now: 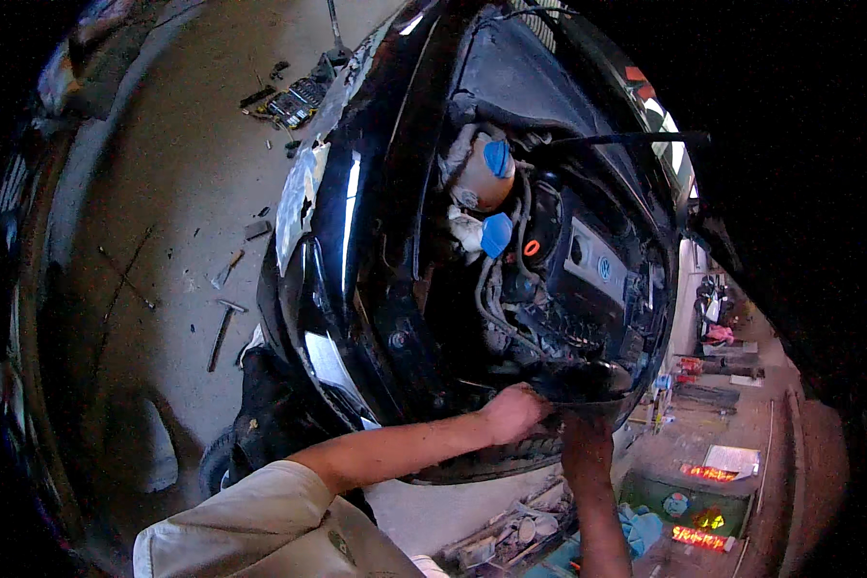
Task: The person uses a screwdriver to remove screws from the front bumper of a black car. They then detach a plastic trim piece from the lower edge of the bumper and place it on the floor. The person also manipulates the headlight area and the bumper cover itself.
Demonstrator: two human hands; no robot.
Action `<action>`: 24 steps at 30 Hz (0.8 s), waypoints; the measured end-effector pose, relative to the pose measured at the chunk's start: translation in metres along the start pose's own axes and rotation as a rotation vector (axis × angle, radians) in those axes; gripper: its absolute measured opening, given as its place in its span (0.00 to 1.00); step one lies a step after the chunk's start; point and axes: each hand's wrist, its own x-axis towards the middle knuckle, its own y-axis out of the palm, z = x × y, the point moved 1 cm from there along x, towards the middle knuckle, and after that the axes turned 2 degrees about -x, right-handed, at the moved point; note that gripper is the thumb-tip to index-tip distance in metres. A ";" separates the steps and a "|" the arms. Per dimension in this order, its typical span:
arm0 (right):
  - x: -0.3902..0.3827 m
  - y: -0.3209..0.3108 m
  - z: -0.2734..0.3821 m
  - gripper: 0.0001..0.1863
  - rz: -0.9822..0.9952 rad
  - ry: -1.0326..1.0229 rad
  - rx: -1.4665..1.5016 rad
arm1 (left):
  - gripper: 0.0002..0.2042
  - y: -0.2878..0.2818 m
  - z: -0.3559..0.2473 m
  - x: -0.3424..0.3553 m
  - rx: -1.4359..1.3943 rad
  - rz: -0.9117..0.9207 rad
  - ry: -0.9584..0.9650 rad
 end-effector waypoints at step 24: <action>-0.020 0.010 0.005 0.16 0.213 0.393 0.303 | 0.19 0.005 0.001 0.000 0.004 -0.093 -0.014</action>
